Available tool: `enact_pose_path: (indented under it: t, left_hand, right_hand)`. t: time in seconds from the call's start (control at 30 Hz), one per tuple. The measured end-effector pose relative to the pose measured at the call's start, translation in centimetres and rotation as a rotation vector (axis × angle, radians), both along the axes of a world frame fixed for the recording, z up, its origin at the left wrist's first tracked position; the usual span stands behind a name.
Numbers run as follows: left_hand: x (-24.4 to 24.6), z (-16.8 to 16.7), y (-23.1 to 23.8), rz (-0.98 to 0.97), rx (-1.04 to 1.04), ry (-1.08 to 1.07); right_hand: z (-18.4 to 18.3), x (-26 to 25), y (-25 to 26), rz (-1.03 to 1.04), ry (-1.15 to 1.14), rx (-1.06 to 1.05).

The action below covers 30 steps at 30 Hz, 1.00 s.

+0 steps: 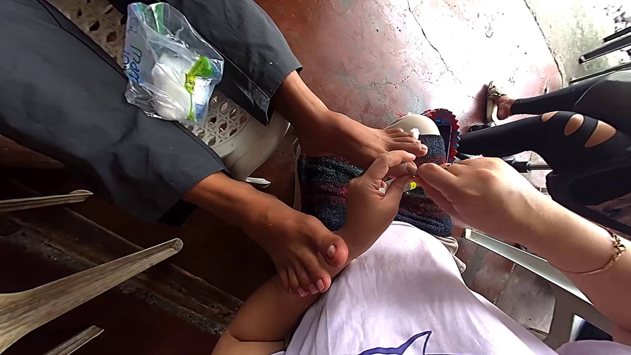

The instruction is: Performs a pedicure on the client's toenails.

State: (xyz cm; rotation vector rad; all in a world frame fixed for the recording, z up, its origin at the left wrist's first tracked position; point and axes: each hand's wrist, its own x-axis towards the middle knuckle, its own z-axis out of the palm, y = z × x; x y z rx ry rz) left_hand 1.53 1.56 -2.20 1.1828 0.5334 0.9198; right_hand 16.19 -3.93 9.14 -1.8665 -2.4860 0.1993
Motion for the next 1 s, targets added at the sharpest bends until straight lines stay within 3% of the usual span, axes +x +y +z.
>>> enact_pose_path:
  t: [0.17,0.3,1.0]
  left_hand:
    - [-0.1,0.0,0.1,-0.007,0.020,0.036]
    - [-0.1,0.1,0.0,-0.011,0.003,0.045]
    - [-0.1,0.0,0.0,-0.020,0.022,0.060]
  right_hand:
    - [1.5,-0.7,0.6,-0.277,0.122,-0.201]
    - [2.4,-2.2,1.5,-0.370,0.057,-0.292]
    - [-0.2,-3.3,-0.9,0.001,-0.331,0.087]
